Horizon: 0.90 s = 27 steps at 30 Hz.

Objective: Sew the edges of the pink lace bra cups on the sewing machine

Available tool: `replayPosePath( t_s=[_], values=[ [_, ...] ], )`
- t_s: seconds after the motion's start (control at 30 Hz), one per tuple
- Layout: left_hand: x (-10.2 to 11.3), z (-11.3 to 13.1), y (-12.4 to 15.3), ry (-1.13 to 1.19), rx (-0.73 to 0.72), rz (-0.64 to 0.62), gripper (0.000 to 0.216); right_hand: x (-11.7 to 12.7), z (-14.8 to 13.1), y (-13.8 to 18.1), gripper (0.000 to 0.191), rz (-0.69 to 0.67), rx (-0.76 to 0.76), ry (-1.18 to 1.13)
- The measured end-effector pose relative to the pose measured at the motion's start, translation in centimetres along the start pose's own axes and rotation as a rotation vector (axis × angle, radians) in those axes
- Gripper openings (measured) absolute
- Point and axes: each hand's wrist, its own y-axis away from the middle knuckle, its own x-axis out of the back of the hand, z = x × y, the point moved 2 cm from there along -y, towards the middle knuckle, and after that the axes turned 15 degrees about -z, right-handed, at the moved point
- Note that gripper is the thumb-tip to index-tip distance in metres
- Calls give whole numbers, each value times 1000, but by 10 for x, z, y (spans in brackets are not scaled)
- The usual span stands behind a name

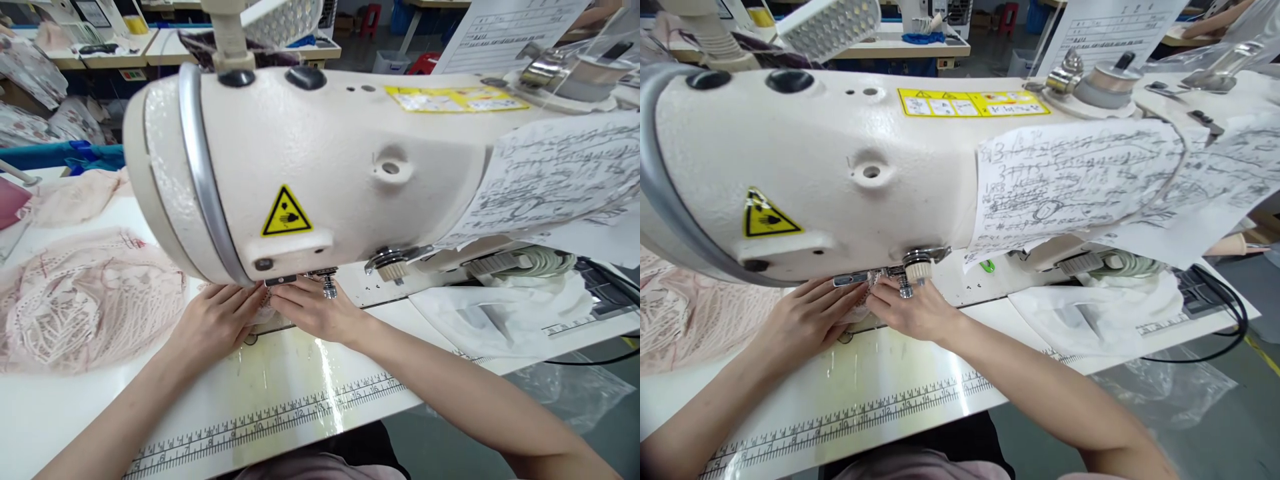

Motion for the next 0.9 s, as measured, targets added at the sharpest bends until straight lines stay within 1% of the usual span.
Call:
replayPosePath(
  t_s=[0.07,0.13,0.23,0.4,0.47,0.57,0.77,0.83,0.9],
  values=[
    [4,1,0,-20,9,32,30,-1,0,0,19,-10,-21,-49],
    [8,2,1,-60,25,58,22,-2,-1,-1,15,-24,-31,-135],
    [14,4,2,-68,11,92,12,-4,-2,-3,12,-47,-20,-244],
    [21,7,6,36,-66,203,17,-1,-7,-4,15,-10,77,-302],
    [21,8,6,82,-58,192,18,2,-7,-4,13,1,104,-324],
    [20,8,4,132,-40,135,15,4,-7,-4,9,8,103,-349],
    [16,3,5,184,-43,13,8,4,-5,-1,12,57,111,-348],
    [18,0,6,170,-42,12,6,5,-4,0,15,66,129,-320],
    [21,-3,7,156,-55,36,12,5,-3,1,16,54,144,-293]
  ],
)
